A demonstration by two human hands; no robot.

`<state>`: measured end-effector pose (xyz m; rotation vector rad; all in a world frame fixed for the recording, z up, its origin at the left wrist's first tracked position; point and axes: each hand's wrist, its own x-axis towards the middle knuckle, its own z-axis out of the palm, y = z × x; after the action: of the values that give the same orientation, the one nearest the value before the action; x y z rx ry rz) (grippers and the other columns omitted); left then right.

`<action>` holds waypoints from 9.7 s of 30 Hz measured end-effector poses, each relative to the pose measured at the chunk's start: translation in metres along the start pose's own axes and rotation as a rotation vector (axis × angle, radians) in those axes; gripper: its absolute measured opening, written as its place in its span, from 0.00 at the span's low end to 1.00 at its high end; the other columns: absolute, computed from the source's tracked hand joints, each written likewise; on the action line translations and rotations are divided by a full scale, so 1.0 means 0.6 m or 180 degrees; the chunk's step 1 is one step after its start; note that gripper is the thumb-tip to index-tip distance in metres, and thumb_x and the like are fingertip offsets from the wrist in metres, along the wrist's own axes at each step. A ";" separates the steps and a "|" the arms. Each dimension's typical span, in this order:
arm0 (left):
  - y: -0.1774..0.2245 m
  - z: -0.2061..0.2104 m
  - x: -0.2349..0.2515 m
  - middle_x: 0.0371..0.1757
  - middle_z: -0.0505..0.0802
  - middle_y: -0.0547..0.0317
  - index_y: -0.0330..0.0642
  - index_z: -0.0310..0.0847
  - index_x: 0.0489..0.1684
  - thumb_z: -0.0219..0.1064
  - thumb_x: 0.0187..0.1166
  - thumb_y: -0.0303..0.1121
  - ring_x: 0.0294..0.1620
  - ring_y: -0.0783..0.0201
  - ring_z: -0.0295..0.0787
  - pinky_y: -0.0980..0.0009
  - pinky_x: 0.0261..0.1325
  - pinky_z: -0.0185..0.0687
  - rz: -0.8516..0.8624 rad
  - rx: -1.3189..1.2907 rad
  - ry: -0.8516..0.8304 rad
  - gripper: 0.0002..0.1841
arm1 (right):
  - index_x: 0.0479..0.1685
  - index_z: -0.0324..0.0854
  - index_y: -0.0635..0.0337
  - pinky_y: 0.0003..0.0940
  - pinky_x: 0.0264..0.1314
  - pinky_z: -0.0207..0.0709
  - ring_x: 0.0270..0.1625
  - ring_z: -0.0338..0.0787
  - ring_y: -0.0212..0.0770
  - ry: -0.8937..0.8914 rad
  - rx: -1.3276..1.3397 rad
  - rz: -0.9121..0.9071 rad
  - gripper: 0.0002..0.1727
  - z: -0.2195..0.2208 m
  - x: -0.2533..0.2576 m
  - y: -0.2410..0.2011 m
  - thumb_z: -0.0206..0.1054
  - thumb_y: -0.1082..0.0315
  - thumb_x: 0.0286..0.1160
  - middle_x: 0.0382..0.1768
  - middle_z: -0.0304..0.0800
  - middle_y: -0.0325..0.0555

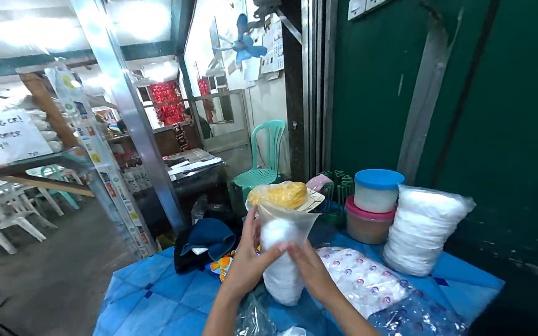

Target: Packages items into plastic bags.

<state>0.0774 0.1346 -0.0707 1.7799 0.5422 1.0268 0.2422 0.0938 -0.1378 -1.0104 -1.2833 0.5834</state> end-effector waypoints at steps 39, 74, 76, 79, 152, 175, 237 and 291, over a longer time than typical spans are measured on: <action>-0.059 0.013 -0.001 0.64 0.89 0.49 0.41 0.66 0.80 0.84 0.63 0.40 0.63 0.57 0.89 0.58 0.68 0.88 0.0154 -0.0055 0.0334 0.42 | 0.90 0.54 0.61 0.39 0.81 0.74 0.78 0.78 0.41 -0.0267 -0.0355 0.0555 0.63 -0.019 -0.043 0.039 0.86 0.47 0.51 0.79 0.74 0.53; 0.001 0.055 0.041 0.62 0.87 0.52 0.44 0.81 0.67 0.44 0.94 0.45 0.66 0.60 0.83 0.56 0.70 0.78 0.0654 0.1271 0.0973 0.22 | 0.87 0.61 0.62 0.46 0.81 0.70 0.80 0.73 0.45 0.0247 -0.0916 -0.0412 0.33 -0.019 -0.009 -0.087 0.46 0.50 0.91 0.78 0.72 0.56; 0.013 0.050 0.040 0.68 0.85 0.50 0.46 0.79 0.73 0.45 0.94 0.48 0.72 0.56 0.80 0.52 0.75 0.74 0.0527 0.1333 0.0671 0.24 | 0.81 0.65 0.61 0.41 0.73 0.78 0.73 0.80 0.40 0.0304 -0.0885 -0.0656 0.27 -0.038 -0.071 -0.112 0.53 0.55 0.90 0.71 0.78 0.49; 0.035 0.040 0.014 0.84 0.72 0.43 0.47 0.67 0.85 0.53 0.90 0.49 0.83 0.51 0.68 0.49 0.80 0.70 0.0443 0.1485 0.0646 0.28 | 0.67 0.77 0.48 0.38 0.62 0.86 0.59 0.87 0.31 -0.0746 -0.0950 -0.0746 0.18 -0.056 -0.150 -0.101 0.64 0.57 0.80 0.56 0.87 0.33; 0.080 0.088 -0.117 0.42 0.95 0.55 0.39 0.79 0.56 0.77 0.72 0.28 0.38 0.71 0.92 0.77 0.41 0.86 0.0544 -0.0988 -0.0573 0.17 | 0.38 0.90 0.53 0.20 0.47 0.84 0.41 0.88 0.24 0.0478 -0.0680 -0.1002 0.16 -0.114 -0.171 -0.162 0.62 0.54 0.87 0.36 0.90 0.32; 0.020 -0.039 -0.026 0.55 0.89 0.61 0.45 0.77 0.72 0.51 0.90 0.30 0.51 0.72 0.85 0.71 0.53 0.83 -0.0224 -0.0305 0.0222 0.17 | 0.58 0.81 0.60 0.28 0.29 0.79 0.27 0.84 0.33 -0.0765 -0.0148 0.1751 0.12 -0.076 0.139 -0.165 0.59 0.63 0.89 0.35 0.87 0.46; -0.077 0.013 -0.004 0.50 0.96 0.60 0.46 0.86 0.62 0.79 0.70 0.50 0.51 0.66 0.93 0.63 0.57 0.90 -0.0014 0.0576 0.0753 0.26 | 0.89 0.60 0.51 0.43 0.83 0.70 0.81 0.73 0.40 -0.0304 -0.0575 0.0082 0.48 -0.042 -0.010 0.032 0.61 0.30 0.74 0.81 0.71 0.49; 0.112 -0.004 -0.110 0.48 0.95 0.53 0.36 0.77 0.75 0.79 0.69 0.27 0.45 0.66 0.94 0.67 0.53 0.92 0.0585 -0.0700 -0.0423 0.31 | 0.43 0.92 0.52 0.29 0.56 0.85 0.51 0.90 0.32 -0.0392 0.0312 -0.1338 0.16 -0.033 -0.051 -0.168 0.62 0.54 0.87 0.44 0.93 0.38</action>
<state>0.0341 0.0587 -0.0362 1.7082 0.1780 1.0410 0.2373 0.0148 -0.0655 -0.6045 -1.5086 0.3826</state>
